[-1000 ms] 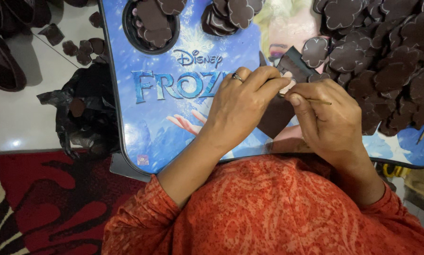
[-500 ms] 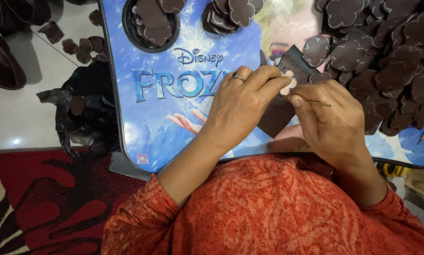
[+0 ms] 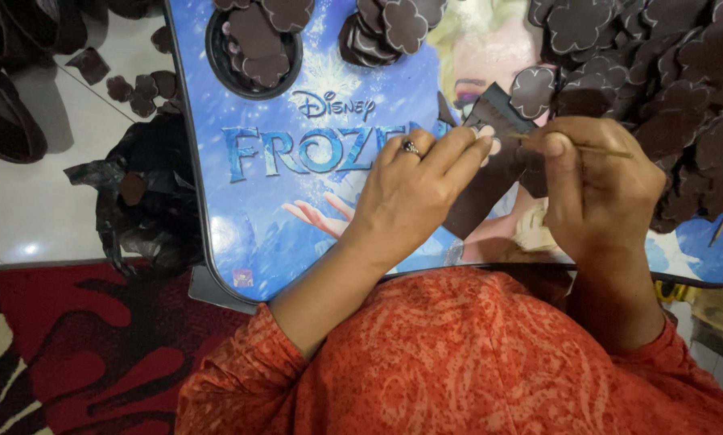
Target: The person uses a small pointed tool to trace and refine the edges of a light-colored flower-shaped cutout placed on a dark leather piece. They repeatedly adjust the cutout and work around its perimeter, then set the finished piece aside and pick up another dark leather cutout to continue the process.
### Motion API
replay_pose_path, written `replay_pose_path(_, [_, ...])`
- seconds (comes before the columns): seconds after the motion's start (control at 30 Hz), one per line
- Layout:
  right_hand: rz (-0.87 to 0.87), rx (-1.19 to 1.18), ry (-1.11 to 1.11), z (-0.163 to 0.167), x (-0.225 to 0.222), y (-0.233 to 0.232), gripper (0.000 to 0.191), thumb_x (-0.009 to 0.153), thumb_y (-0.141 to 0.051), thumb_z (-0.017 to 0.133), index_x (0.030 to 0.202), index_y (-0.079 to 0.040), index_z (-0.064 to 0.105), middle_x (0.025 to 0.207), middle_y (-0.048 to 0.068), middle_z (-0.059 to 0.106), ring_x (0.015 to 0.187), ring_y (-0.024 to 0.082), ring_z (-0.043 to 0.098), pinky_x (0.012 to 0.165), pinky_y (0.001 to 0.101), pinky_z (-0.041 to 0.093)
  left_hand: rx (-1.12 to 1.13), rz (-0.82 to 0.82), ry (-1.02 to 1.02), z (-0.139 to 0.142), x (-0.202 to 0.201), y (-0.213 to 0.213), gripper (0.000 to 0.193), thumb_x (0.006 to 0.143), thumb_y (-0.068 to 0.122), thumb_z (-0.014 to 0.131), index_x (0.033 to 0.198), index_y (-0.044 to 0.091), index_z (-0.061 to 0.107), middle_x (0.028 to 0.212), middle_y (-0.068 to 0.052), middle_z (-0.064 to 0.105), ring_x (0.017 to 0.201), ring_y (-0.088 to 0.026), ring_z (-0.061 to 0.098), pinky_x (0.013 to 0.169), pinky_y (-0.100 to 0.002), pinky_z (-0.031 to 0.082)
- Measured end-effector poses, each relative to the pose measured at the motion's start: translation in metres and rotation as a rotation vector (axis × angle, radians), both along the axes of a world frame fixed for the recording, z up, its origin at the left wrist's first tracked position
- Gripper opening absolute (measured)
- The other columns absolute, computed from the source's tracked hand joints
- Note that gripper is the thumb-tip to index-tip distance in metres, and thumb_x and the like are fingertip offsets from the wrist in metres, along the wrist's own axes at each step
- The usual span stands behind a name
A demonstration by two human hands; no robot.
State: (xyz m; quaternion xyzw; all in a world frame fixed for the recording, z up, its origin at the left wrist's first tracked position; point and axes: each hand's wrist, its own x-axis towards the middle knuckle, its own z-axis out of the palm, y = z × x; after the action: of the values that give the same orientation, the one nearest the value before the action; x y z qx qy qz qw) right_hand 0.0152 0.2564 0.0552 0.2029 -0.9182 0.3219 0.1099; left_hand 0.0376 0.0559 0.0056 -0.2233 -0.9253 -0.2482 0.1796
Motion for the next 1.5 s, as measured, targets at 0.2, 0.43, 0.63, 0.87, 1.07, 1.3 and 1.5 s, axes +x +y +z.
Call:
replay_pose_path(0.2, [0.069,0.027,0.025,0.000,-0.003,-0.010,0.009,0.109,0.000,0.064,0.104,0.002,0.071,0.098,0.013,0.070,0.082,0.027,0.065,0.074,0.0358,0.051,-0.045,0.008,0.030,0.001,0.001,0.001,0.033,0.100,0.014,0.061,0.132,0.013,0.068,0.113,0.004,0.061,0.089,-0.017,0.057,0.079,-0.033,0.046])
replay_pose_path(0.43, [0.110,0.018,0.069,-0.004,-0.007,-0.009,0.007,0.111,-0.001,0.065,0.107,0.000,0.069,0.100,0.012,0.070,0.083,0.028,0.065,0.075,0.0368,0.051,-0.035,0.017,0.029,0.000,0.002,0.001,0.034,0.100,0.012,0.062,0.133,0.013,0.068,0.114,0.005,0.062,0.089,-0.017,0.056,0.082,-0.032,0.047])
replay_pose_path(0.63, [0.091,0.077,0.066,-0.001,-0.005,-0.006,0.007,0.112,-0.002,0.066,0.107,0.001,0.069,0.098,0.011,0.068,0.081,0.029,0.063,0.072,0.0364,0.050,0.010,0.013,0.003,-0.003,0.003,0.001,0.030,0.102,0.016,0.064,0.132,0.014,0.068,0.116,0.005,0.063,0.092,-0.018,0.058,0.084,-0.033,0.048])
replay_pose_path(0.87, [0.051,-0.061,0.051,0.002,0.002,-0.006,0.014,0.109,0.003,0.058,0.100,0.003,0.069,0.099,0.016,0.069,0.084,0.027,0.065,0.076,0.0366,0.051,0.149,0.025,-0.029,-0.004,-0.003,0.000,0.036,0.099,0.019,0.070,0.135,0.014,0.065,0.124,0.002,0.063,0.104,-0.020,0.059,0.094,-0.036,0.050])
replay_pose_path(1.07, [-0.011,-0.345,-0.111,-0.009,0.005,-0.002,0.018,0.106,0.005,0.044,0.101,-0.002,0.060,0.109,0.013,0.067,0.084,0.021,0.067,0.078,0.0289,0.055,0.237,0.059,-0.100,-0.002,-0.008,-0.001,0.035,0.094,0.028,0.075,0.124,0.012,0.065,0.117,-0.003,0.066,0.098,-0.025,0.060,0.086,-0.041,0.048])
replay_pose_path(1.3, [-0.059,0.034,-0.070,-0.018,-0.001,0.000,0.009,0.106,0.001,0.065,0.113,-0.001,0.069,0.104,0.014,0.068,0.087,0.025,0.069,0.077,0.0321,0.054,0.416,0.090,-0.224,-0.013,-0.015,-0.005,0.013,0.100,0.014,0.071,0.112,0.013,0.065,0.101,-0.001,0.073,0.092,-0.026,0.067,0.084,-0.042,0.050])
replay_pose_path(1.5, [-0.042,0.148,-0.051,-0.012,-0.003,-0.020,0.031,0.089,-0.017,0.087,0.114,-0.005,0.073,0.109,0.013,0.069,0.088,0.026,0.071,0.070,0.0361,0.057,0.538,0.127,-0.213,-0.016,-0.015,-0.006,0.014,0.101,0.010,0.065,0.115,0.009,0.062,0.105,-0.005,0.072,0.095,-0.028,0.067,0.087,-0.043,0.051])
